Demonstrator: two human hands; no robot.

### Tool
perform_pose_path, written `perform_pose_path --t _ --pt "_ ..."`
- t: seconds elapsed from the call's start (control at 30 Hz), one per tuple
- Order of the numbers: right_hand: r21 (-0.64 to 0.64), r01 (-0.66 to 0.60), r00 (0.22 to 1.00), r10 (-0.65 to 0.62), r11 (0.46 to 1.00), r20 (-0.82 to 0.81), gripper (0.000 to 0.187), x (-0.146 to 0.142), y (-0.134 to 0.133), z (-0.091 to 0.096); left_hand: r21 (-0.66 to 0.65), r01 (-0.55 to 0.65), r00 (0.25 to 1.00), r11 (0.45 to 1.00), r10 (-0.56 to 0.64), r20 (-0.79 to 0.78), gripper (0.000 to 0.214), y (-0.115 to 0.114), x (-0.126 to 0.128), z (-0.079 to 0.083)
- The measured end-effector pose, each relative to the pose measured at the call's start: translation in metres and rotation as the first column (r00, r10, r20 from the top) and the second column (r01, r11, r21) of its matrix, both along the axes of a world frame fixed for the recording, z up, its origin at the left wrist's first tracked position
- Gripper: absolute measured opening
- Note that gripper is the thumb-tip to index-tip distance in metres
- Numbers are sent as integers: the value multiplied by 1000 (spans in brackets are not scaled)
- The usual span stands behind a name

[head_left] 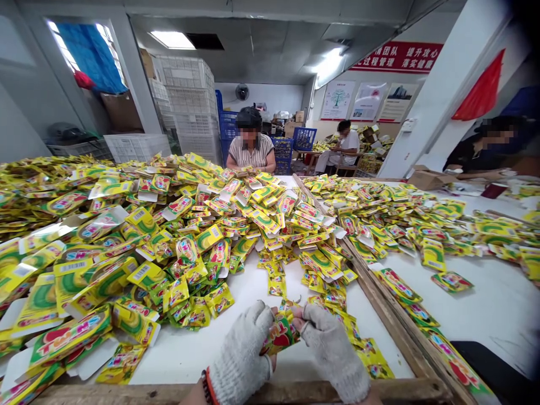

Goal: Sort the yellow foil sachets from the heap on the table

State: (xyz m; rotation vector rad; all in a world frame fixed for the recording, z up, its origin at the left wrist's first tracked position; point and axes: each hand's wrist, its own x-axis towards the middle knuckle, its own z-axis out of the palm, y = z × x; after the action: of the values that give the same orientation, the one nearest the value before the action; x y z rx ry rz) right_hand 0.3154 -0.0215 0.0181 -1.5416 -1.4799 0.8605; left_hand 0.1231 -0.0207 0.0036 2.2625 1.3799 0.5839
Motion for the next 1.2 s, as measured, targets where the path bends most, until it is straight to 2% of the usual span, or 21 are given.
perform_pose_path --t 0.07,0.13,0.2,0.3,0.4,0.5,0.6,0.67,0.73,0.8,0.9,1.0,1.07,1.1,1.13,1.17,1.2 --pt "-105 -79 997 80 991 9 24 2 -3 2 -23 17 1000 1000 -17 -11 61 0 0 -1" --pt "-234 -187 982 175 954 -72 30 6 -6 2 -28 13 1000 1000 -13 4 63 0 0 -1" --pt "-310 -278 956 230 909 -181 37 8 -11 3 -33 4 1000 999 -4 14 65 1 1 0" --pt "-330 -406 904 321 852 -282 36 6 -20 3 -59 36 999 998 -37 -6 69 -2 5 3" --pt "-315 -487 865 399 815 -304 31 0 -24 0 -104 77 997 992 -78 -5 67 -6 10 6" --pt "-283 -412 905 352 866 -239 36 -3 -23 -5 -172 63 984 983 -33 172 63 -7 9 14" --pt "-279 -313 936 246 908 -251 39 -7 -20 -7 -328 -13 910 945 147 388 66 -1 3 27" --pt "-325 -310 929 212 894 -303 38 -10 -19 -7 -471 3 876 882 225 428 56 5 -1 32" --pt "-361 -287 940 188 887 -286 34 -13 -18 -7 -565 58 861 823 246 446 47 10 -4 31" --pt "-340 -193 973 133 921 -190 30 -15 -17 -10 -576 63 832 815 275 481 46 12 -5 26" --pt "-248 -65 995 45 967 -85 25 -15 -13 -21 -556 26 815 831 304 493 46 10 -5 19" --pt "-199 -93 995 84 976 -54 21 -11 -8 -29 -529 21 875 848 241 421 43 8 -8 20" --pt "-206 -93 991 71 974 -109 25 -2 -4 -25 -388 3 913 922 156 377 43 16 -18 25" --pt "-194 -42 979 2 980 -203 24 6 -2 -20 -269 -24 933 963 119 340 45 24 -27 29" --pt "-169 52 935 -108 984 -338 21 17 1 -13 -122 -67 952 990 100 290 46 34 -37 32" --pt "-135 180 840 -223 974 -494 18 29 3 -4 40 -133 975 990 124 182 41 46 -49 36" --pt "-108 308 701 -303 945 -646 16 42 5 5 153 -142 990 978 140 25 35 59 -61 39"
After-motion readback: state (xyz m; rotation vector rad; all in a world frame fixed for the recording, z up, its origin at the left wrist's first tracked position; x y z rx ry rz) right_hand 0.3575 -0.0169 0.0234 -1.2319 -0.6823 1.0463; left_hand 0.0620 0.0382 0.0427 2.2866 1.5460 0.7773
